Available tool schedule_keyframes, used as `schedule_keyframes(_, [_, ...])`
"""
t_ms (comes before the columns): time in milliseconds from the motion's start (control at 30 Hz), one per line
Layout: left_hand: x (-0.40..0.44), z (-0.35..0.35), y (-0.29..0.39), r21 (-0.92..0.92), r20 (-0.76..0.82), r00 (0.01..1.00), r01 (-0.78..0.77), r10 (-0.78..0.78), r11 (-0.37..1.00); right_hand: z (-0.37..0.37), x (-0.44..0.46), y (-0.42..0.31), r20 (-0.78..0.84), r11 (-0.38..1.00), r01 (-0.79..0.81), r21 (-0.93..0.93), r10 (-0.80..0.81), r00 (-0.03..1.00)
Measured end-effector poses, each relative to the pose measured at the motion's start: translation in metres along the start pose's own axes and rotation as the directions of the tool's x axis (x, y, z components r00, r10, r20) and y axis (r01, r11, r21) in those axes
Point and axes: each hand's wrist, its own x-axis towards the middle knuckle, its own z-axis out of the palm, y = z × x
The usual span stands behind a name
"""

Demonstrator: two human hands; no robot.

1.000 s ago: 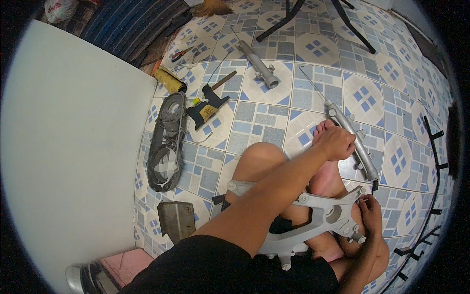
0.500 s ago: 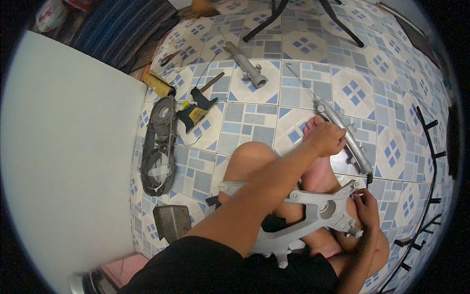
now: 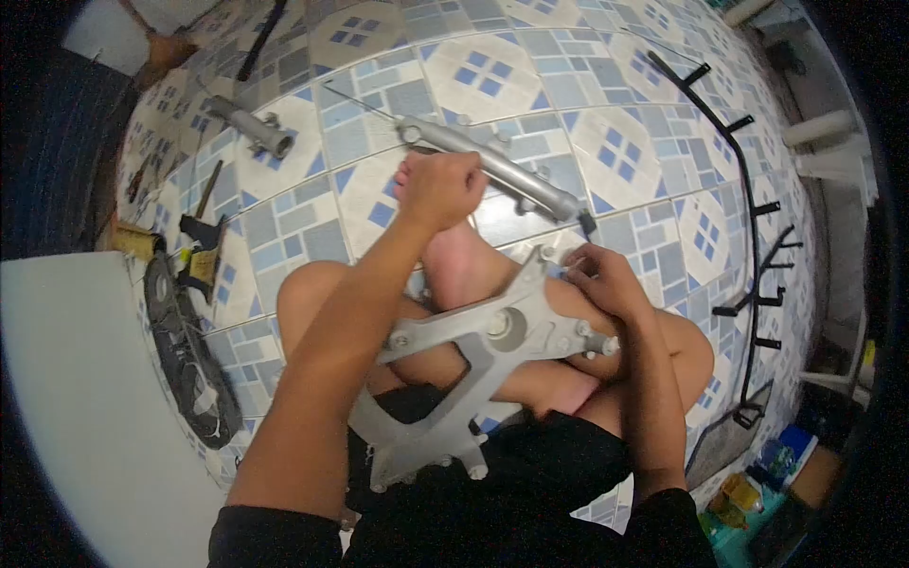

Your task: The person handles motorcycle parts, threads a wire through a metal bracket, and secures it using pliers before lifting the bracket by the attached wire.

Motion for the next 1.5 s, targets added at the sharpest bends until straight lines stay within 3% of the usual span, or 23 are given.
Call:
schedule_keyframes(133, [0.002, -0.006, 0.002, 0.003, 0.014, 1.0, 0.014, -0.014, 1.0, -0.004, 0.002, -0.004, 0.003, 0.996, -0.063, -0.065, 0.063, 0.998])
schedule_keyframes(300, [0.001, -0.006, 0.005, 0.042, 0.002, 1.0, 0.006, -0.007, 0.999, -0.001, 0.0, 0.006, -0.009, 0.999, -0.054, -0.008, 0.054, 0.999])
schedule_keyframes(367, [0.002, -0.004, 0.003, -0.046, 0.047, 0.999, 0.028, -0.026, 0.999, -0.001, 0.001, 0.007, -0.016, 0.998, -0.043, 0.035, 0.044, 0.999])
schedule_keyframes(433, [0.002, -0.001, 0.003, 0.032, -0.059, 0.998, -0.028, 0.029, 0.999, -0.002, 0.002, 0.007, -0.018, 0.999, -0.031, -0.008, 0.031, 0.999])
schedule_keyframes(600, [0.002, 0.002, -0.002, -0.022, -0.026, 1.0, -0.004, 0.003, 1.0, -0.001, 0.004, 0.009, -0.039, 0.998, -0.036, -0.051, 0.034, 0.999])
schedule_keyframes(667, [0.002, 0.002, 0.0, -0.031, -0.027, 0.999, 0.027, -0.028, 0.999, -0.002, 0.003, 0.008, -0.02, 0.999, -0.027, 0.039, 0.028, 0.999])
schedule_keyframes(800, [0.002, -0.004, 0.003, 0.041, 0.034, 0.999, 0.039, -0.04, 0.998, -0.002, 0.005, 0.013, -0.045, 0.998, -0.054, 0.012, 0.055, 0.997])
schedule_keyframes(900, [0.002, 0.001, 0.0, 0.057, 0.029, 0.999, 0.021, -0.022, 0.998, -0.001, 0.006, 0.015, 0.01, 0.991, -0.02, 0.131, 0.018, 1.0])
schedule_keyframes(1000, [0.001, 0.004, -0.001, 0.017, -0.031, 0.999, 0.023, -0.022, 1.0, -0.005, 0.005, 0.005, 0.078, 0.995, -0.058, 0.076, 0.052, 0.996])
schedule_keyframes(1100, [0.002, 0.002, -0.002, 0.033, -0.007, 1.0, 0.013, -0.013, 0.999, -0.003, 0.005, 0.008, 0.006, 0.999, -0.025, 0.033, 0.025, 1.0])
schedule_keyframes(1167, [0.002, 0.001, -0.001, 0.061, 0.018, 1.0, 0.024, -0.026, 0.998, -0.006, 0.005, 0.001, 0.14, 0.986, -0.025, 0.164, 0.002, 0.99])
schedule_keyframes(1200, [0.002, 0.001, -0.001, 0.058, 0.02, 0.999, 0.025, -0.026, 0.998, -0.006, 0.005, -0.004, 0.14, 0.986, -0.029, 0.164, 0.006, 0.99])
schedule_keyframes(1267, [0.002, 0.001, -0.001, 0.078, 0.044, 0.998, 0.043, -0.046, 0.996, -0.005, 0.004, -0.009, 0.163, 0.929, 0.031, 0.368, -0.097, 0.982])
schedule_keyframes(1400, [0.001, 0.006, -0.001, -0.003, -0.024, 0.999, 0.029, -0.029, 1.0, -0.008, 0.007, 0.01, 0.143, 0.963, 0.042, 0.264, -0.083, 0.986])
schedule_keyframes(1467, [0.001, 0.006, -0.004, 0.005, -0.012, 0.999, 0.051, -0.051, 0.999, -0.023, 0.002, 0.008, 0.128, 0.999, -0.016, 0.049, 0.009, 0.992])
schedule_keyframes(1500, [0.0, 0.007, -0.004, -0.003, -0.008, 0.999, 0.052, -0.052, 0.999, -0.032, -0.002, 0.008, 0.088, 0.995, -0.072, 0.071, 0.066, 0.994])
